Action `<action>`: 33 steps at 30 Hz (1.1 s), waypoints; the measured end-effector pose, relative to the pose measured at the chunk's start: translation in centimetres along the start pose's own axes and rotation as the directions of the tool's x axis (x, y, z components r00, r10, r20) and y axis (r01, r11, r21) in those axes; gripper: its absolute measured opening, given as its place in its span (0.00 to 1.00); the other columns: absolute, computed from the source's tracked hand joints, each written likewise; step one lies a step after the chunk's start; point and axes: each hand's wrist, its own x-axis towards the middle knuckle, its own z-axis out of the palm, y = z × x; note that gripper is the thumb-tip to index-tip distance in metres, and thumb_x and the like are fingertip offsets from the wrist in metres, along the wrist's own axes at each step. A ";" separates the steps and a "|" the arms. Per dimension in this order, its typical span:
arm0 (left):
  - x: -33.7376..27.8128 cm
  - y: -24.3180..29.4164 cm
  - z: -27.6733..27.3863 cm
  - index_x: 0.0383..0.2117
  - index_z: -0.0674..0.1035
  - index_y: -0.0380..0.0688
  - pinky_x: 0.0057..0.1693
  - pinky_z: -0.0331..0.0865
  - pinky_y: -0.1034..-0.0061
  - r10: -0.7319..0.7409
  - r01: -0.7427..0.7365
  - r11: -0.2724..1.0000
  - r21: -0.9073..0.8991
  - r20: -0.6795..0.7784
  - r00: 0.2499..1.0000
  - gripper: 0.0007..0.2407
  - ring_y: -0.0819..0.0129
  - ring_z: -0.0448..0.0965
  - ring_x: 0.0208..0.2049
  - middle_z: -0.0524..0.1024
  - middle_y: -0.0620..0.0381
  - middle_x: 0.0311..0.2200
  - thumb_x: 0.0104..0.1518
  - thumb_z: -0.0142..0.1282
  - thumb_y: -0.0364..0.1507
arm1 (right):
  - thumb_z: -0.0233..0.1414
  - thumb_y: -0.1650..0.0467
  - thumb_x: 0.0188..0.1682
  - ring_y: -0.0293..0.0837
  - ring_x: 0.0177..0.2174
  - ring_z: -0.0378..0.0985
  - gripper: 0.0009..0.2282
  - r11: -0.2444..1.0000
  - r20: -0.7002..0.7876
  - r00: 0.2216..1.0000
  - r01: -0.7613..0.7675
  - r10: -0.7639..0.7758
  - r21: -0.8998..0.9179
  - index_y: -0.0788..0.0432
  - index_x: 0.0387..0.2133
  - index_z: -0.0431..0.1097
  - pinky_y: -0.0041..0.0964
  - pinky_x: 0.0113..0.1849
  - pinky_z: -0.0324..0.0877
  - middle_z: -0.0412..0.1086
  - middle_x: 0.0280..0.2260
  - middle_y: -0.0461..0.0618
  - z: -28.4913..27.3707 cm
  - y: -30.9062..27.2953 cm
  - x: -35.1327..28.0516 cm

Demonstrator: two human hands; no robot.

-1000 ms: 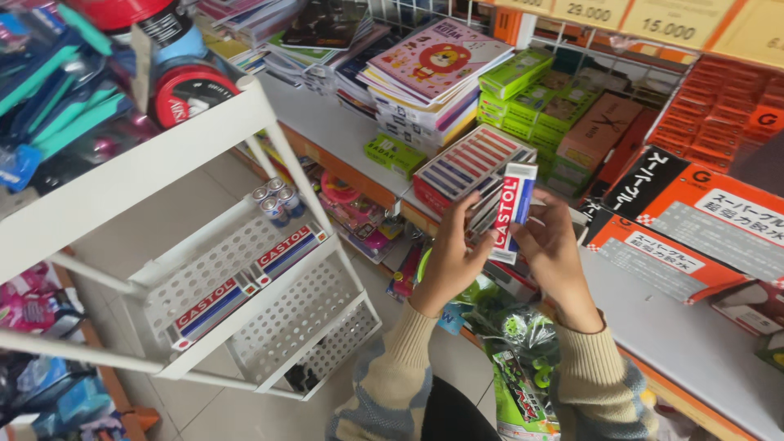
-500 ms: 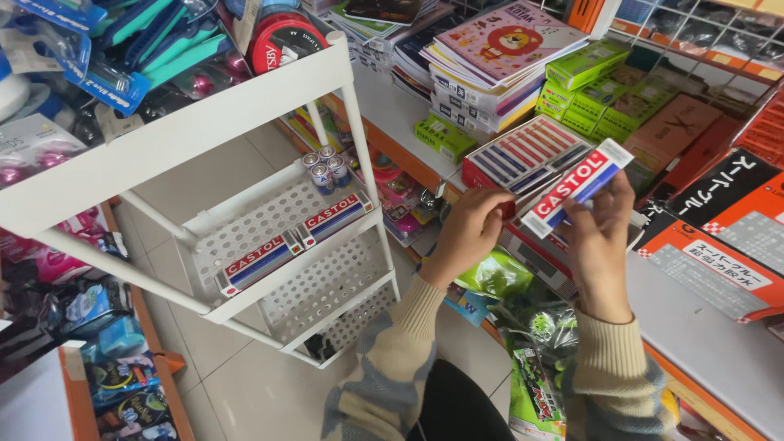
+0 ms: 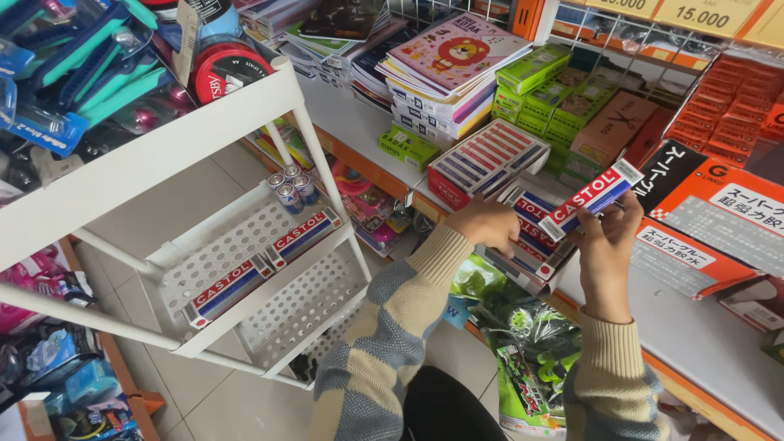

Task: The person organizes boxes of adhesive and packs of batteries onto a white multi-tiered cart in a store aisle, moving several boxes from a stationary shelf onto the cart and then adjusting the cart's position.

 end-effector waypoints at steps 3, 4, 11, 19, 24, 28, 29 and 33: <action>1.5 -1.4 0.9 0.39 0.82 0.54 0.53 0.66 0.69 0.044 -0.036 0.998 0.054 -0.153 0.987 0.12 0.72 0.80 0.40 0.82 0.70 0.38 0.51 0.60 0.39 | 0.44 0.75 0.52 0.34 0.37 0.66 0.20 0.999 -0.001 1.000 -0.002 0.001 -0.043 0.52 0.56 0.47 0.29 0.31 0.66 0.58 0.41 0.45 0.0 1.1 0.0; 1.5 -1.6 1.0 0.39 0.82 0.54 0.53 0.66 0.69 0.042 -0.034 0.998 0.056 -0.156 0.987 0.12 0.72 0.80 0.40 0.82 0.70 0.38 0.51 0.60 0.39 | 0.44 0.75 0.52 0.34 0.37 0.66 0.20 0.999 0.001 1.000 0.001 -0.001 -0.042 0.52 0.56 0.47 0.29 0.31 0.66 0.58 0.41 0.45 0.0 1.5 0.3; 0.5 -3.0 1.6 0.41 0.81 0.50 0.46 0.65 0.73 0.143 -0.210 0.965 -0.159 -0.352 0.925 0.11 0.70 0.81 0.36 0.82 0.64 0.39 0.52 0.59 0.34 | 0.46 0.77 0.52 0.35 0.37 0.66 0.15 0.997 -0.078 0.994 0.078 -0.078 0.000 0.54 0.50 0.52 0.28 0.33 0.67 0.60 0.40 0.45 -0.5 3.6 1.6; -3.9 -3.1 1.3 0.47 0.77 0.42 0.46 0.72 0.72 0.108 -0.356 0.877 -0.323 -0.589 0.801 0.13 0.63 0.80 0.43 0.78 0.54 0.46 0.57 0.52 0.32 | 0.41 0.75 0.56 0.35 0.38 0.63 0.10 0.948 -0.137 0.962 0.259 -0.236 0.185 0.47 0.43 0.48 0.29 0.34 0.67 0.57 0.43 0.45 0.5 1.8 0.3; -9.6 -3.2 1.5 0.50 0.73 0.39 0.32 0.78 0.75 -0.026 -0.401 0.849 -0.344 -0.785 0.619 0.15 0.61 0.81 0.41 0.77 0.49 0.44 0.60 0.47 0.32 | 0.43 0.73 0.59 0.34 0.41 0.63 0.06 0.896 -0.229 0.893 0.424 -0.388 0.134 0.52 0.45 0.54 0.29 0.45 0.61 0.61 0.43 0.43 2.4 0.7 -1.9; -14.7 -3.4 3.7 0.40 0.75 0.37 0.45 0.78 0.75 -0.182 -0.530 0.672 -0.517 -0.809 0.559 0.13 0.63 0.82 0.41 0.79 0.49 0.39 0.57 0.52 0.34 | 0.44 0.72 0.59 0.32 0.35 0.62 0.08 0.934 -0.124 0.930 0.353 -0.345 0.052 0.53 0.49 0.56 0.26 0.36 0.59 0.62 0.41 0.43 5.5 -1.7 -5.3; -15.7 -3.7 4.7 0.41 0.74 0.38 0.44 0.79 0.74 -0.243 -0.551 0.578 -0.602 -0.772 0.587 0.13 0.64 0.82 0.40 0.79 0.48 0.39 0.56 0.54 0.35 | 0.45 0.74 0.57 0.34 0.38 0.62 0.12 0.938 -0.064 0.946 0.325 -0.319 0.121 0.54 0.52 0.53 0.29 0.39 0.64 0.60 0.43 0.46 6.2 -1.4 -5.8; -19.1 -5.0 9.7 0.44 0.73 0.40 0.47 0.77 0.74 -0.389 -0.652 0.384 -0.654 -0.755 0.528 0.13 0.67 0.79 0.43 0.76 0.52 0.42 0.54 0.58 0.30 | 0.48 0.79 0.54 0.43 0.44 0.63 0.27 0.940 0.146 0.971 0.134 -0.188 0.315 0.46 0.58 0.38 0.47 0.44 0.75 0.56 0.49 0.55 9.1 0.2 -8.3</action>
